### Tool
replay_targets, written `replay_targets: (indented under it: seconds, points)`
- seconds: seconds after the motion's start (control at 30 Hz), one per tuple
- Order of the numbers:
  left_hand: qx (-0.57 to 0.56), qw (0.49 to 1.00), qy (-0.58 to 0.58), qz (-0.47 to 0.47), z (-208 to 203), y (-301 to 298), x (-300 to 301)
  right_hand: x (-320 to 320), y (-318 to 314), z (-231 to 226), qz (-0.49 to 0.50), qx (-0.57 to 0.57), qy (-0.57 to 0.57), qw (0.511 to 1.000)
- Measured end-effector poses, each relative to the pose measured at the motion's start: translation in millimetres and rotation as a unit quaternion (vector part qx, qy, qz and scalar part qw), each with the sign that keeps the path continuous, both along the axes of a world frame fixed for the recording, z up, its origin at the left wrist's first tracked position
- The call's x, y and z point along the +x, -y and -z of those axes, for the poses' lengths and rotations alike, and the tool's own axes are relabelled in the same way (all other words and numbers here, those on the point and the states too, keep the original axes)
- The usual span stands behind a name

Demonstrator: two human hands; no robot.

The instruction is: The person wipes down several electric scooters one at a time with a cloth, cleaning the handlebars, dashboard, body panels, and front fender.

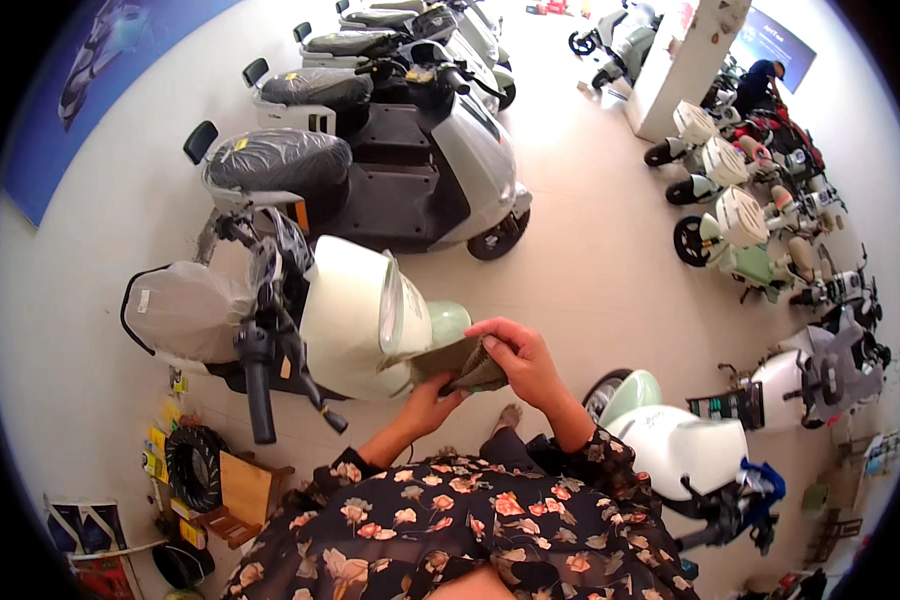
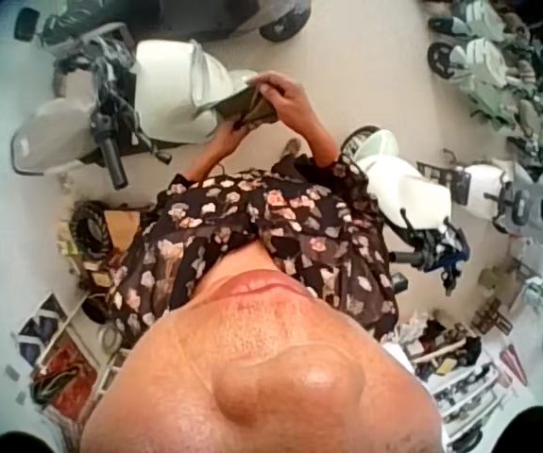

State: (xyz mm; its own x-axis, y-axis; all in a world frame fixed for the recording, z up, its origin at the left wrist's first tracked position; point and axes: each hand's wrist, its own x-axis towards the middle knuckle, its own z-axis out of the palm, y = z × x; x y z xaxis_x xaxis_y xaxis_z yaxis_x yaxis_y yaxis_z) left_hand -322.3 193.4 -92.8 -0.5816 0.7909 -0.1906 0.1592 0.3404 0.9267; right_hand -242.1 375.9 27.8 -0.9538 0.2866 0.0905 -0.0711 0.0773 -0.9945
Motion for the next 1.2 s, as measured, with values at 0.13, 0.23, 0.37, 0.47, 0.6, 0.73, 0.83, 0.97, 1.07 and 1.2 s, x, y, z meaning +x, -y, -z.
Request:
replay_targets:
  seconds: [0.13, 0.23, 0.37, 0.47, 0.6, 0.73, 0.83, 0.97, 1.07, 1.2]
  points:
    - [-0.072, 0.995, -0.027, -0.068, -8.3, -18.4, -19.7, -33.0, -68.9, 28.7, 0.0, -0.021, 0.023, 0.999]
    - [-0.097, 0.992, -0.054, -0.057, -17.9, -47.5, -28.0, -52.8, -127.8, 47.3, 0.02, -0.014, 0.087, 0.996]
    - [-0.16, 0.983, -0.082, -0.043, -23.9, -115.4, -45.6, -64.3, -206.3, 56.4, 0.026, -0.029, 0.106, 0.994]
    - [-0.146, 0.974, -0.169, -0.039, -24.8, -174.9, -67.8, -66.3, -271.4, 66.7, 0.044, -0.006, 0.095, 0.994]
    - [0.075, 0.973, -0.179, -0.122, -31.6, -266.0, -97.5, -73.7, -351.9, 100.9, 0.105, -0.049, 0.091, 0.989]
    - [0.06, 0.985, -0.054, -0.152, -50.0, -345.4, -126.3, -70.0, -410.3, 130.2, 0.072, -0.086, 0.204, 0.973]
    - [0.022, 0.992, -0.074, -0.101, -58.1, -406.8, -148.2, -79.5, -428.5, 141.4, -0.024, -0.227, 0.276, 0.933]
    - [0.004, 0.997, -0.046, 0.067, -59.9, -487.9, -166.5, -127.9, -453.6, 149.9, -0.046, -0.429, 0.208, 0.878]
    - [0.028, 0.966, 0.137, 0.216, -61.4, -554.7, -187.3, -170.8, -512.2, 146.6, -0.083, -0.63, 0.088, 0.767]
    - [0.1, 0.949, 0.193, 0.229, -74.9, -628.6, -239.1, -218.2, -609.1, 122.5, -0.004, -0.615, 0.003, 0.789]
